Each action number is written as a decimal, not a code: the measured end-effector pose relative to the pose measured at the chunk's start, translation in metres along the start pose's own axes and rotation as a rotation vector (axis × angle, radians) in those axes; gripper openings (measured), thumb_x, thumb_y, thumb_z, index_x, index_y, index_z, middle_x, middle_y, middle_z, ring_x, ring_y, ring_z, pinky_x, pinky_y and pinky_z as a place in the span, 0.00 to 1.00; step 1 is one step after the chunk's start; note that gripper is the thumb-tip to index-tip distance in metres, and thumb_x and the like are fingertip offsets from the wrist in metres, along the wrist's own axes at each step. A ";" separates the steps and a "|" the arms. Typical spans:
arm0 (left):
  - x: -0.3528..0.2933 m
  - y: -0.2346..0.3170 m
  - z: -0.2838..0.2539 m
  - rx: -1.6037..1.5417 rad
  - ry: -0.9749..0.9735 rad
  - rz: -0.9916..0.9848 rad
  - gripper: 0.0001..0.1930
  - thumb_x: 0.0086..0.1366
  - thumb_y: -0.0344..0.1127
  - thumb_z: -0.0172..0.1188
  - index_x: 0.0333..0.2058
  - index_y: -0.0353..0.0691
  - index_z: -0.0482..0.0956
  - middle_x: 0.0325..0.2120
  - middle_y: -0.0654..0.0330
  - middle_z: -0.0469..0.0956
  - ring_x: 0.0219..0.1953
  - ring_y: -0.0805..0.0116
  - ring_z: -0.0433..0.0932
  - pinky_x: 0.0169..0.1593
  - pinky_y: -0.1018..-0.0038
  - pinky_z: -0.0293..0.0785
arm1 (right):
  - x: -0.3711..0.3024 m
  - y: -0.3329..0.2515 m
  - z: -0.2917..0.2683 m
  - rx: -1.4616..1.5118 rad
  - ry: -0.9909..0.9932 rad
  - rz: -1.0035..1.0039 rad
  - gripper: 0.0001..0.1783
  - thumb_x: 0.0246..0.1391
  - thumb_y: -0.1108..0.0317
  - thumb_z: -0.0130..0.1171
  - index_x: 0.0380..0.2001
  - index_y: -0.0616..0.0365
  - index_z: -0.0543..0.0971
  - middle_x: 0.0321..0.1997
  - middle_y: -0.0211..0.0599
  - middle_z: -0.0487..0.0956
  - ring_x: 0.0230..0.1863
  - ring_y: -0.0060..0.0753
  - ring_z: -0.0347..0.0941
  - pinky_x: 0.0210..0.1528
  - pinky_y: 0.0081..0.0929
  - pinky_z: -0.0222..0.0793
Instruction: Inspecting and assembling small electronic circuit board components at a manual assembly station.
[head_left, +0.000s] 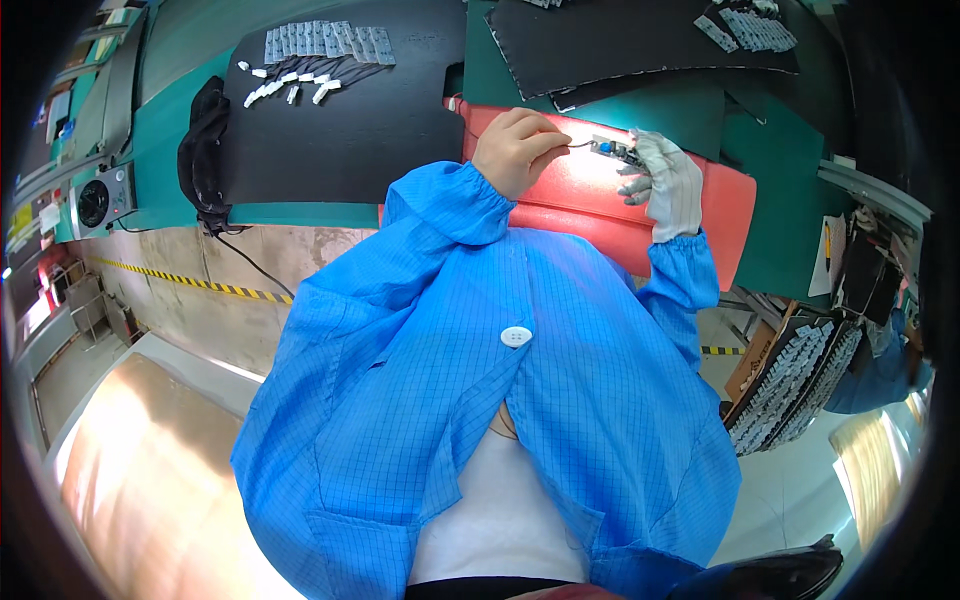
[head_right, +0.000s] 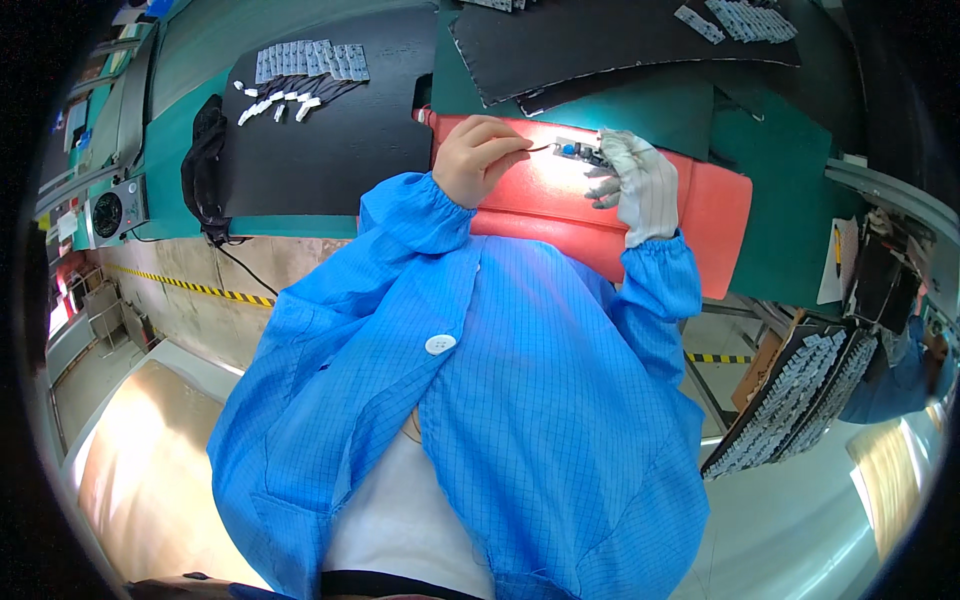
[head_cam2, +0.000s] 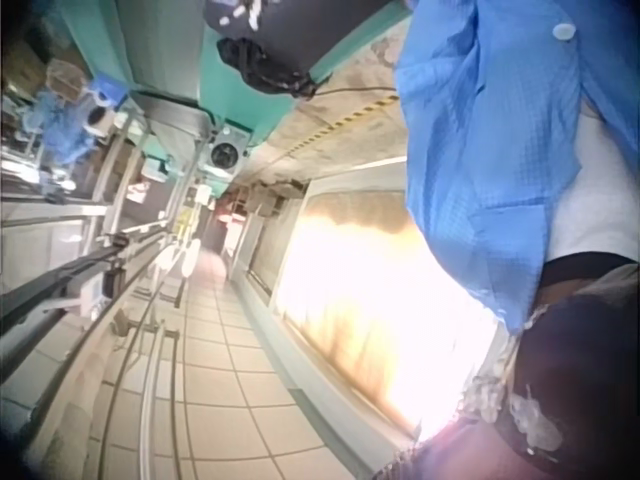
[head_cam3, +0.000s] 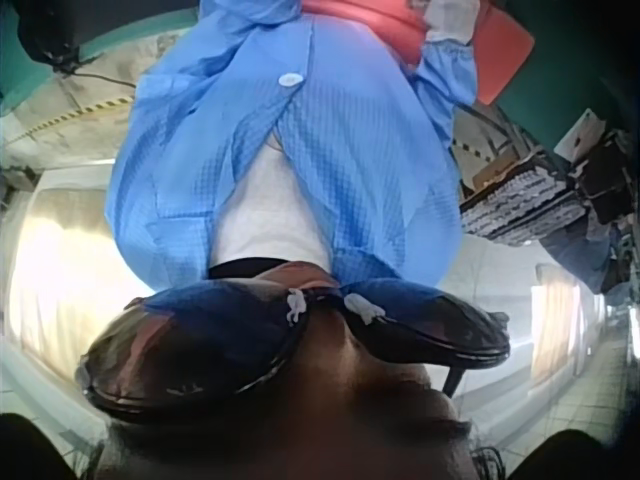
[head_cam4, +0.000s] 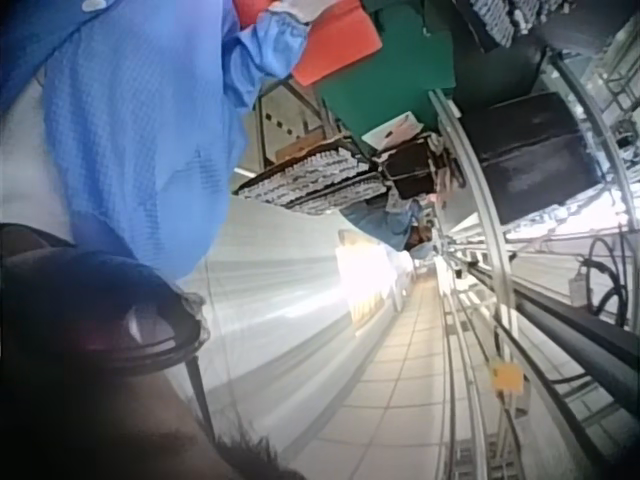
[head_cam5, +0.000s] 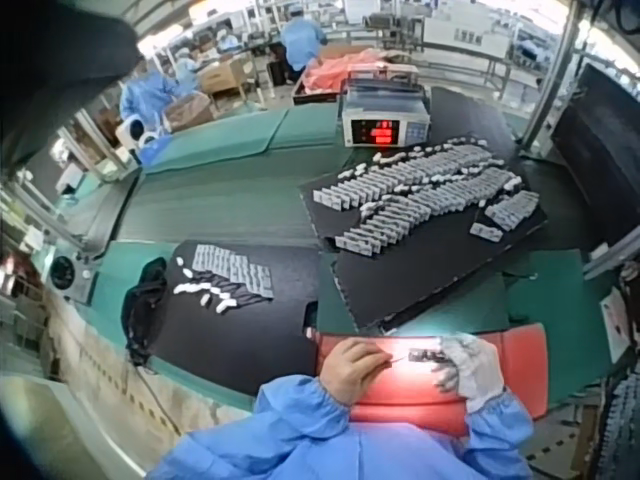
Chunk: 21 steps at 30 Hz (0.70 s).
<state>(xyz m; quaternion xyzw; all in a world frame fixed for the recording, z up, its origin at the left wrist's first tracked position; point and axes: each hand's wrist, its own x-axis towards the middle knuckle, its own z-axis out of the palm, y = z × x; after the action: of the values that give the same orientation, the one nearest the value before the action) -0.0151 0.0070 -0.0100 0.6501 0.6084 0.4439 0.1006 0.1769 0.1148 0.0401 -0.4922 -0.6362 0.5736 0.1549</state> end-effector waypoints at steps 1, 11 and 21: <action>0.001 0.003 -0.002 0.008 0.022 0.025 0.10 0.48 0.26 0.65 0.32 0.39 0.81 0.30 0.59 0.77 0.36 0.60 0.75 0.38 0.67 0.73 | 0.001 -0.010 0.001 0.070 0.004 0.224 0.22 0.58 0.54 0.49 0.46 0.60 0.75 0.24 0.41 0.78 0.18 0.26 0.75 0.17 0.17 0.68; -0.002 0.001 0.001 -0.007 0.047 0.011 0.10 0.48 0.25 0.65 0.33 0.38 0.81 0.30 0.58 0.76 0.37 0.60 0.75 0.38 0.69 0.74 | 0.004 -0.001 0.000 0.039 -0.028 0.184 0.23 0.57 0.50 0.51 0.44 0.59 0.76 0.19 0.37 0.76 0.13 0.22 0.70 0.15 0.18 0.65; 0.011 0.019 -0.005 -0.184 0.113 -0.078 0.10 0.50 0.19 0.62 0.33 0.35 0.80 0.30 0.56 0.76 0.33 0.63 0.77 0.35 0.75 0.75 | -0.007 -0.005 0.000 0.251 0.007 -0.034 0.16 0.61 0.61 0.48 0.44 0.62 0.75 0.25 0.39 0.78 0.22 0.25 0.76 0.21 0.19 0.71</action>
<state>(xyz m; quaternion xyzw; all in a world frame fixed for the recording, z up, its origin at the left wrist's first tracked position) -0.0068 0.0101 0.0109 0.5880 0.5947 0.5294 0.1424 0.1779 0.1095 0.0475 -0.4599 -0.5670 0.6444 0.2273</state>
